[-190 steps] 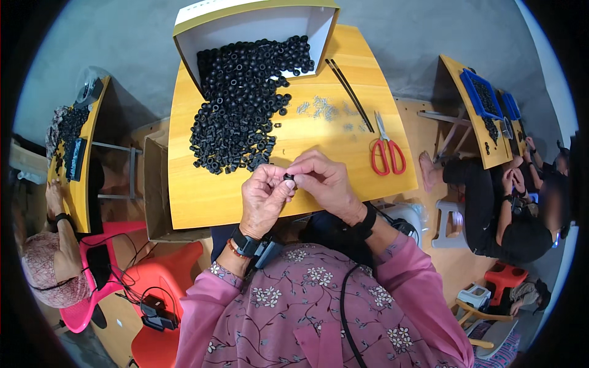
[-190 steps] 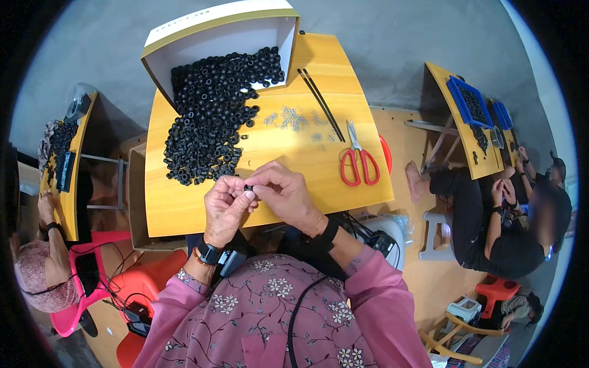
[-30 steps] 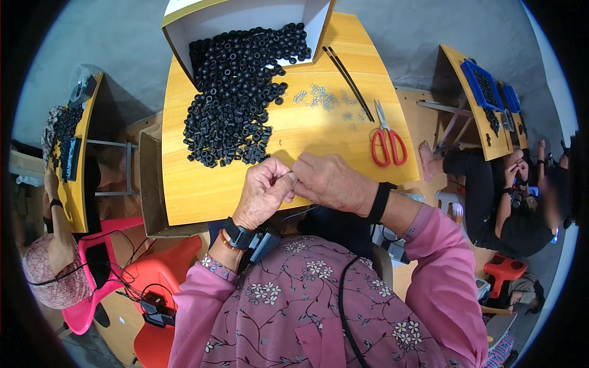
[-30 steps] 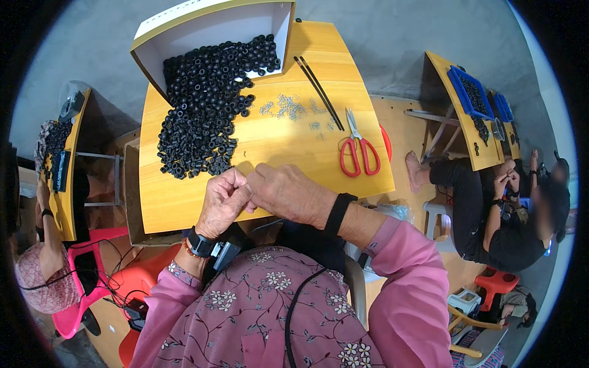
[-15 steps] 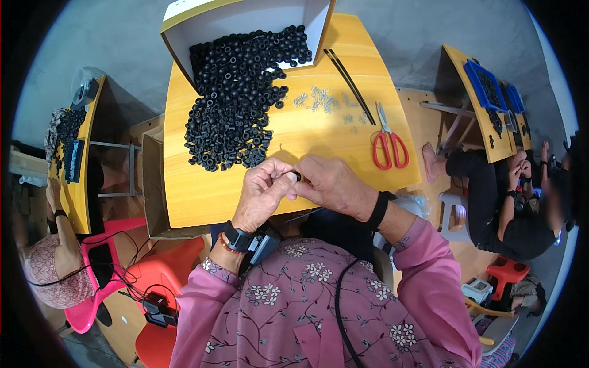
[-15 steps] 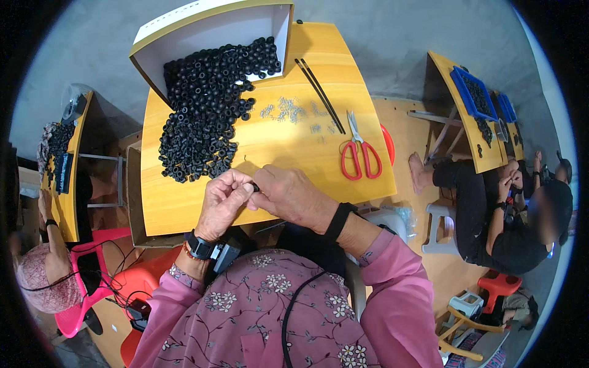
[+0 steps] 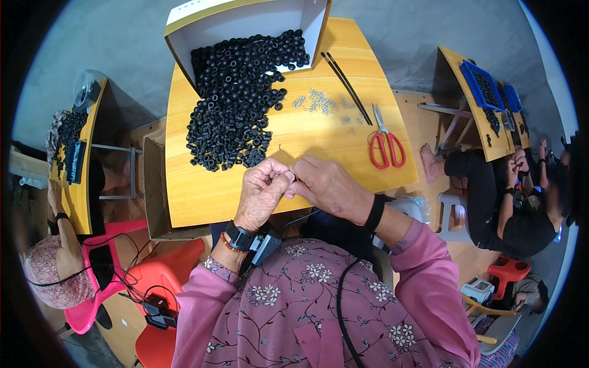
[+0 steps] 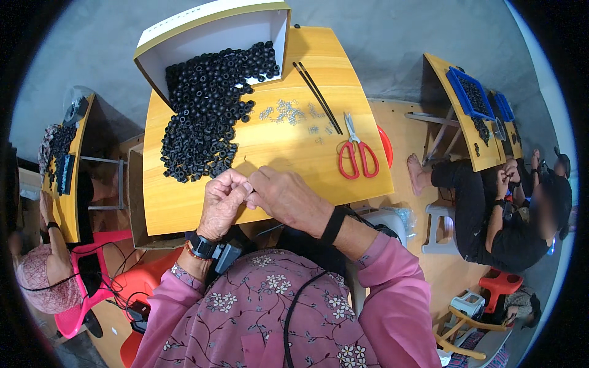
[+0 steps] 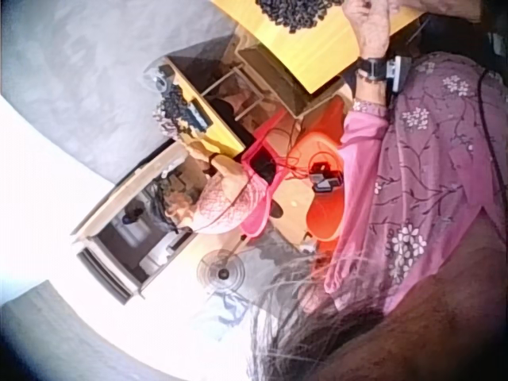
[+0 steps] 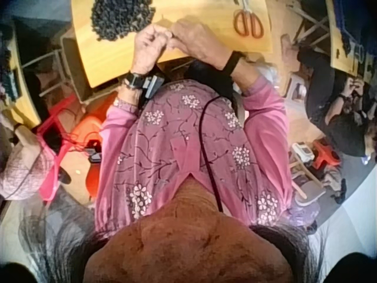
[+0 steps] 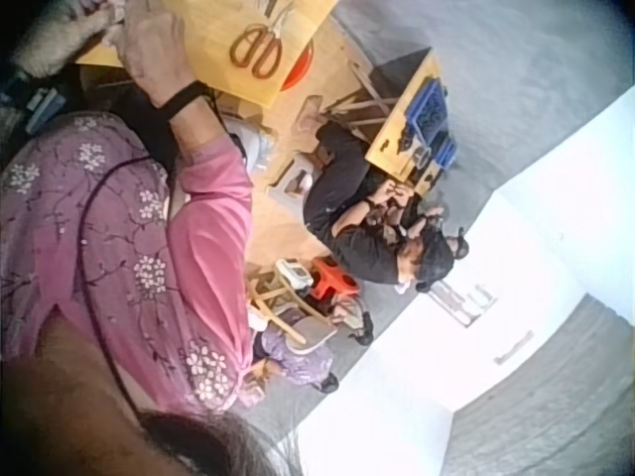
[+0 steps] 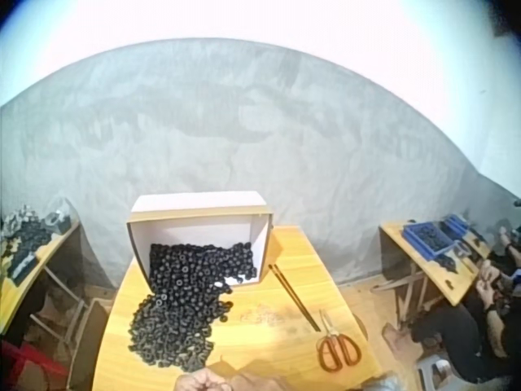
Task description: Manually inserting small metal clips into black plastic components.
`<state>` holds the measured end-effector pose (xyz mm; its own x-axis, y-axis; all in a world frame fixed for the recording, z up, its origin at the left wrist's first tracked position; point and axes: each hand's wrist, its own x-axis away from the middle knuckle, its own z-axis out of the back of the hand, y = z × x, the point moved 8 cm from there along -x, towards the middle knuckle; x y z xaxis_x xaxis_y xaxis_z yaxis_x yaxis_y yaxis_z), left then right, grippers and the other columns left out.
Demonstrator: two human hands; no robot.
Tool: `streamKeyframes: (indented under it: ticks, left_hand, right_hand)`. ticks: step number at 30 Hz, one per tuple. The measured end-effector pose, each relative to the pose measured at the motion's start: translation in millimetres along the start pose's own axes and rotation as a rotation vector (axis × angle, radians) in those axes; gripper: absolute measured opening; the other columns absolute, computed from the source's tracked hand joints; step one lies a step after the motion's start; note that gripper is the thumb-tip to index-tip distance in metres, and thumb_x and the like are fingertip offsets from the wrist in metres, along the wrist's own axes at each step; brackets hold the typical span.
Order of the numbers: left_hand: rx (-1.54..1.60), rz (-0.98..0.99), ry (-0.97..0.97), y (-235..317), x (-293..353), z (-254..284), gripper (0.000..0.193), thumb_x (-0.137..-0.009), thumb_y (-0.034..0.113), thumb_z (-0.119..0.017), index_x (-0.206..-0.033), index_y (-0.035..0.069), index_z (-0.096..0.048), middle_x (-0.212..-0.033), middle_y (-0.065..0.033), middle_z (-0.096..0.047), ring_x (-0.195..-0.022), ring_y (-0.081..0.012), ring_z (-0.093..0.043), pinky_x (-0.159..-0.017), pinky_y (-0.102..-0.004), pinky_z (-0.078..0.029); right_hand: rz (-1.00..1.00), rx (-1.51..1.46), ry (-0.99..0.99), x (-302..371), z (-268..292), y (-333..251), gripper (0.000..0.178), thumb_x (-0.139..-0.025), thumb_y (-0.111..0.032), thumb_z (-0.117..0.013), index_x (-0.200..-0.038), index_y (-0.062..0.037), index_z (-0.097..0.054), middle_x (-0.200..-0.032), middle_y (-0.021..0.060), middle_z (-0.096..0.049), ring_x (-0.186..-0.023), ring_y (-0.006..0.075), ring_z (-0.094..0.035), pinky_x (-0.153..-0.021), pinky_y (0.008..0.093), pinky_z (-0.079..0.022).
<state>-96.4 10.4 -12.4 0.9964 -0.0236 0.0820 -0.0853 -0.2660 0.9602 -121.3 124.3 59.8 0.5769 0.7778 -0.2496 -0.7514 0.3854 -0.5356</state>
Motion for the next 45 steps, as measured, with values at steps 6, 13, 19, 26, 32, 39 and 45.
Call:
streamKeyframes:
  ticks: [6, 13, 19, 26, 32, 39, 45]
  left_hand:
    - [0.02, -0.005, -0.001, 0, 1, -1, 0.009, -0.099, 0.006, -0.06, -0.092, 0.001, -0.061, -0.077, -0.0053, -0.066, -0.066, -0.0104, -0.062, -0.066, -0.0249, -0.053]
    - [0.012, 0.013, 0.011, 0, -1, 1, 0.007, -0.098, 0.003, -0.059, -0.092, 0.001, -0.061, -0.077, -0.0041, -0.066, -0.067, -0.0091, -0.062, -0.064, -0.0236, -0.052]
    - [0.04, 0.011, 0.038, 0, 1, 1, 0.006, -0.096, 0.0, -0.06, -0.089, 0.001, -0.061, -0.075, -0.0027, -0.064, -0.065, -0.0076, -0.061, -0.063, -0.0223, -0.05]
    - [0.047, 0.023, 0.013, -4, -2, 5, 0.008, -0.097, 0.007, -0.062, -0.093, 0.001, -0.062, -0.08, -0.0086, -0.07, -0.065, -0.0122, -0.064, -0.066, -0.0254, -0.054]
    - [0.184, 0.105, -0.006, -7, -2, 4, 0.01, -0.098, 0.007, -0.061, -0.096, -0.002, -0.064, -0.082, -0.0079, -0.07, -0.069, -0.0111, -0.065, -0.066, -0.0255, -0.055]
    - [0.11, 0.085, -0.057, -10, -1, 1, 0.01, -0.099, 0.008, -0.059, -0.098, -0.001, -0.063, -0.084, -0.0083, -0.07, -0.071, -0.0109, -0.065, -0.069, -0.026, -0.055]
    - [0.002, 0.022, -0.019, -3, 3, -1, 0.011, -0.098, 0.009, -0.06, -0.091, 0.001, -0.059, -0.075, -0.0031, -0.065, -0.065, -0.0074, -0.059, -0.063, -0.0236, -0.05]
  right_hand:
    - [0.07, 0.213, -0.049, -2, 0, -15, 0.021, -0.088, -0.017, -0.066, -0.092, 0.0, -0.055, -0.08, 0.0157, -0.06, -0.073, 0.0345, -0.067, -0.062, 0.0436, -0.053]
    - [-0.003, 0.177, -0.063, -2, -3, -10, 0.021, -0.087, -0.018, -0.067, -0.094, -0.0005, -0.056, -0.084, 0.0163, -0.062, -0.077, 0.0341, -0.067, -0.063, 0.044, -0.053]
    - [-0.115, -0.057, 0.041, -1, 2, 2, 0.03, -0.088, -0.025, -0.071, -0.1, -0.0023, -0.056, -0.089, 0.0178, -0.062, -0.085, 0.0385, -0.064, -0.071, 0.0473, -0.052]
    - [-0.046, -0.154, -0.022, 0, -6, 10, 0.032, -0.089, -0.027, -0.07, -0.101, -0.0008, -0.056, -0.088, 0.0191, -0.061, -0.084, 0.0402, -0.062, -0.072, 0.0475, -0.05]
    - [-0.045, -0.098, -0.005, 1, -4, 11, 0.027, -0.091, -0.024, -0.067, -0.097, -0.0001, -0.055, -0.086, 0.0183, -0.061, -0.08, 0.039, -0.063, -0.068, 0.0475, -0.05]
    - [-0.008, -0.008, 0.011, -2, 5, 1, 0.022, -0.09, -0.02, -0.066, -0.09, -0.0014, -0.054, -0.082, 0.0156, -0.057, -0.078, 0.0358, -0.063, -0.066, 0.0449, -0.052]
    - [0.065, 0.032, -0.02, -2, 4, -4, 0.021, -0.089, -0.018, -0.065, -0.088, -0.0007, -0.053, -0.08, 0.0144, -0.054, -0.077, 0.0337, -0.062, -0.064, 0.0432, -0.052]
